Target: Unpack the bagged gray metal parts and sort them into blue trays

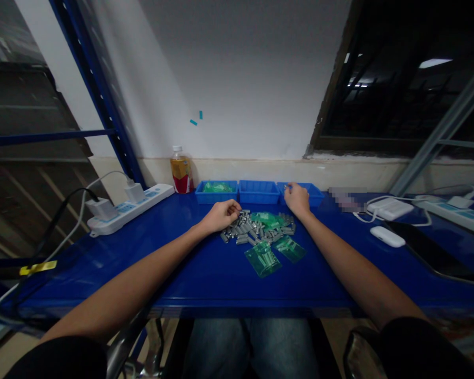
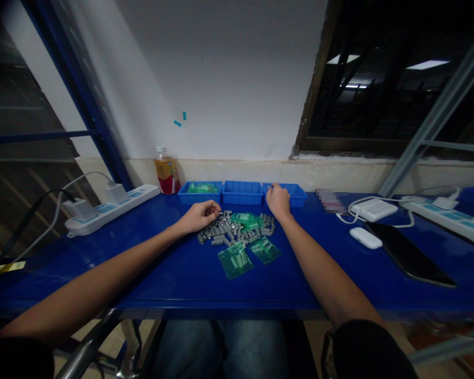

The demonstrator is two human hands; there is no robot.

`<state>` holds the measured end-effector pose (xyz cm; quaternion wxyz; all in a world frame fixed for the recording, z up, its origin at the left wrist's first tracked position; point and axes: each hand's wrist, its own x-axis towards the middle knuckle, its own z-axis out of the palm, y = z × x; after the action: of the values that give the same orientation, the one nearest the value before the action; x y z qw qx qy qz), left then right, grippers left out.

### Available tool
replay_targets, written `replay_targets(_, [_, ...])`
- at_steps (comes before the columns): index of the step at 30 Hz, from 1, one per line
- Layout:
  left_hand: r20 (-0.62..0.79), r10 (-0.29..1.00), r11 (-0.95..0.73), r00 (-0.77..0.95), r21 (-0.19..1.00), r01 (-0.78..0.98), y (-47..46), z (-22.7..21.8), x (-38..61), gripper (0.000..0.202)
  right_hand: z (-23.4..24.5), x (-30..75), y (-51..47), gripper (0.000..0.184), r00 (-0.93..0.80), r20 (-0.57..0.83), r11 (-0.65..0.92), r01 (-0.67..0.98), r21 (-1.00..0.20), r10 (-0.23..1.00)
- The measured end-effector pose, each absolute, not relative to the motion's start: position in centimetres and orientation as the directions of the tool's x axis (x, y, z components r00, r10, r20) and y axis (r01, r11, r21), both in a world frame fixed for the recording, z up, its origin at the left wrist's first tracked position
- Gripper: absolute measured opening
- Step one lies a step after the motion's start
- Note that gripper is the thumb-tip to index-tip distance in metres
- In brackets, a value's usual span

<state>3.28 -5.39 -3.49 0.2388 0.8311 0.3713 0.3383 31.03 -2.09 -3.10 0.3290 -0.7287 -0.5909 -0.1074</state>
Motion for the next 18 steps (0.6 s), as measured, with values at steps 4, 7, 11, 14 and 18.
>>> replay_targets(4, [0.371, 0.792, -0.584, 0.484, 0.690, 0.427, -5.2, -4.2, 3.7, 0.018, -3.4, 31.1, -2.0, 0.037, 0.217, 0.541, -0.036, 0.945, -0.325, 0.813])
replay_targets(7, [0.382, 0.805, -0.568, 0.455, 0.719, 0.401, -4.9, -4.6, 3.7, 0.017, -3.3, 31.1, -2.2, 0.034, 0.147, 0.545, 0.023, 0.956, -0.292, 0.826])
replay_targets(11, [0.418, 0.823, -0.548, 0.384, 0.762, 0.346, -4.6, -4.9, 3.4, 0.016, -2.4, 29.7, -4.0, 0.031, 0.083, 0.607, 0.076, 0.970, -0.232, 0.790])
replay_targets(14, [0.427, 0.832, -0.530, 0.355, 0.802, 0.276, -4.6, -4.6, 3.4, 0.018, -1.5, 27.1, -6.3, 0.029, -0.145, 0.689, 0.304, 0.946, -0.115, 0.710])
replay_targets(18, [0.403, 0.836, -0.489, 0.372, 0.855, 0.174, -5.1, -3.7, 3.8, 0.018, -1.0, 23.3, -8.6, 0.019, -0.502, 0.643, 0.667, 0.744, -0.020, 0.579])
